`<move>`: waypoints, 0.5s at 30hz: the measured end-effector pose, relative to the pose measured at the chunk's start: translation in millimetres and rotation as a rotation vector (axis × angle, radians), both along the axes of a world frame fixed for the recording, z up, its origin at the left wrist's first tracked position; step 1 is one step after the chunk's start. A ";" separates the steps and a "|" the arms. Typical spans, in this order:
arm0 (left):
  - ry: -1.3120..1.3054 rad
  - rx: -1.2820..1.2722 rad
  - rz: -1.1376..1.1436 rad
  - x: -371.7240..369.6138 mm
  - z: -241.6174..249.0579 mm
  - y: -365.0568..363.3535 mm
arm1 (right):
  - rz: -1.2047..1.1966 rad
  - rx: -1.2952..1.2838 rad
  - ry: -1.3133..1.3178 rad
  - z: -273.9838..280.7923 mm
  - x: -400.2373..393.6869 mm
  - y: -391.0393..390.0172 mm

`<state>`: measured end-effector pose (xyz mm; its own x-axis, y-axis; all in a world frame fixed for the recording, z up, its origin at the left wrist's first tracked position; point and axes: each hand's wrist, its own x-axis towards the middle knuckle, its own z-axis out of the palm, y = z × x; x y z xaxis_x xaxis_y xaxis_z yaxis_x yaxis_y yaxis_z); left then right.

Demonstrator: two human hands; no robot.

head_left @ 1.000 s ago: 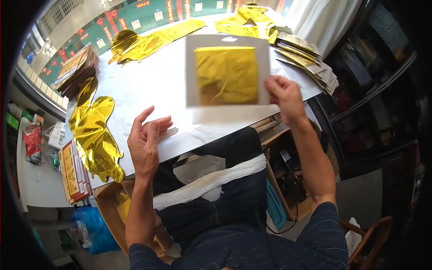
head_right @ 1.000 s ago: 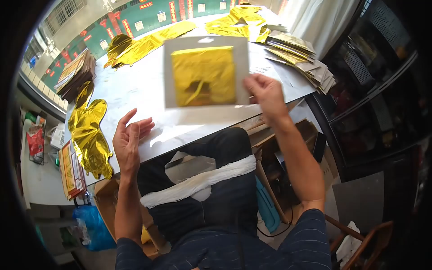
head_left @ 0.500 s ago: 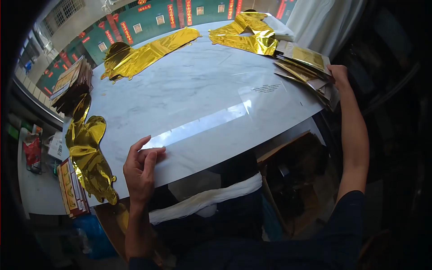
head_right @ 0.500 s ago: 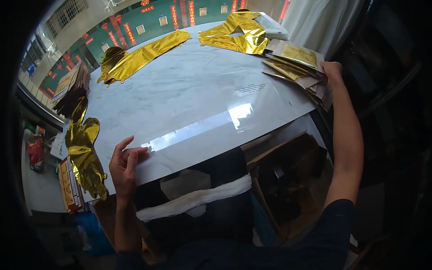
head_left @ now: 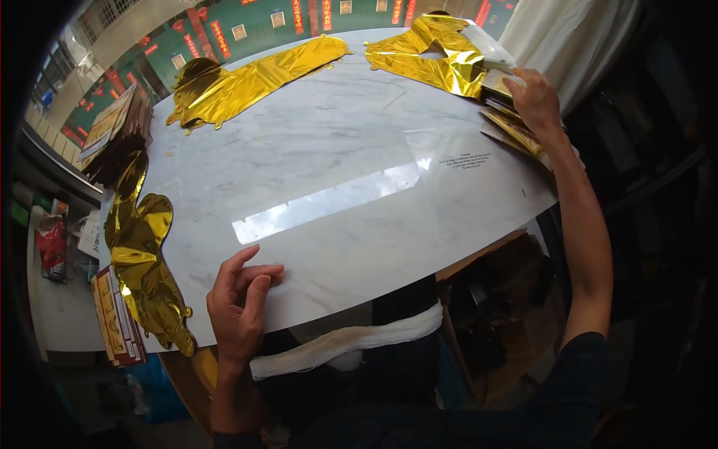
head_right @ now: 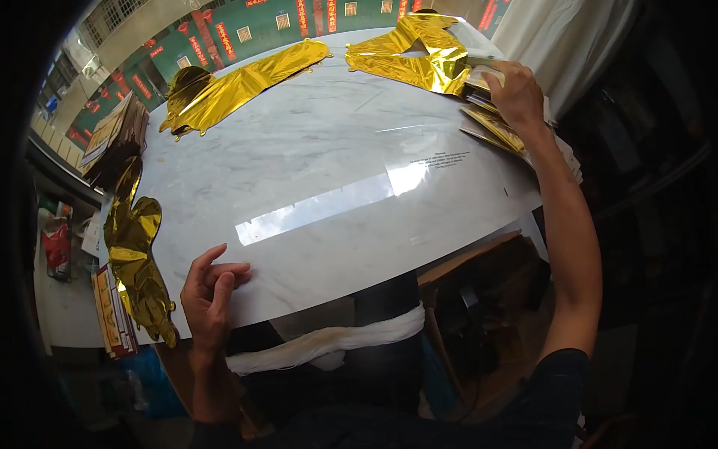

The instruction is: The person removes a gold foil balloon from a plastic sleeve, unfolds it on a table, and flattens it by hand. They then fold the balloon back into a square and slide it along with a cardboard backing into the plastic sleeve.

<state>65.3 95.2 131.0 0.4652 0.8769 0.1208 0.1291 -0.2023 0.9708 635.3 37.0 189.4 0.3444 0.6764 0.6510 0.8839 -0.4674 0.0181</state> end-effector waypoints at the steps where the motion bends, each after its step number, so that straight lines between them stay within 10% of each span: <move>1: 0.010 0.004 0.002 0.3 0.4 0.0 | 0.104 -0.061 0.031 -2.3 -16.1 19.8; 15: 0.103 0.070 -0.081 -4.9 9.7 8.4 | 0.345 -0.567 -0.203 -49.4 -67.4 200.6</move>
<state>60.4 103.5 140.7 0.5473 0.8270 0.1285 0.2076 -0.2829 0.9364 567.8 237.7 140.1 -0.0429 0.9802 0.1934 0.9337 -0.0295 0.3568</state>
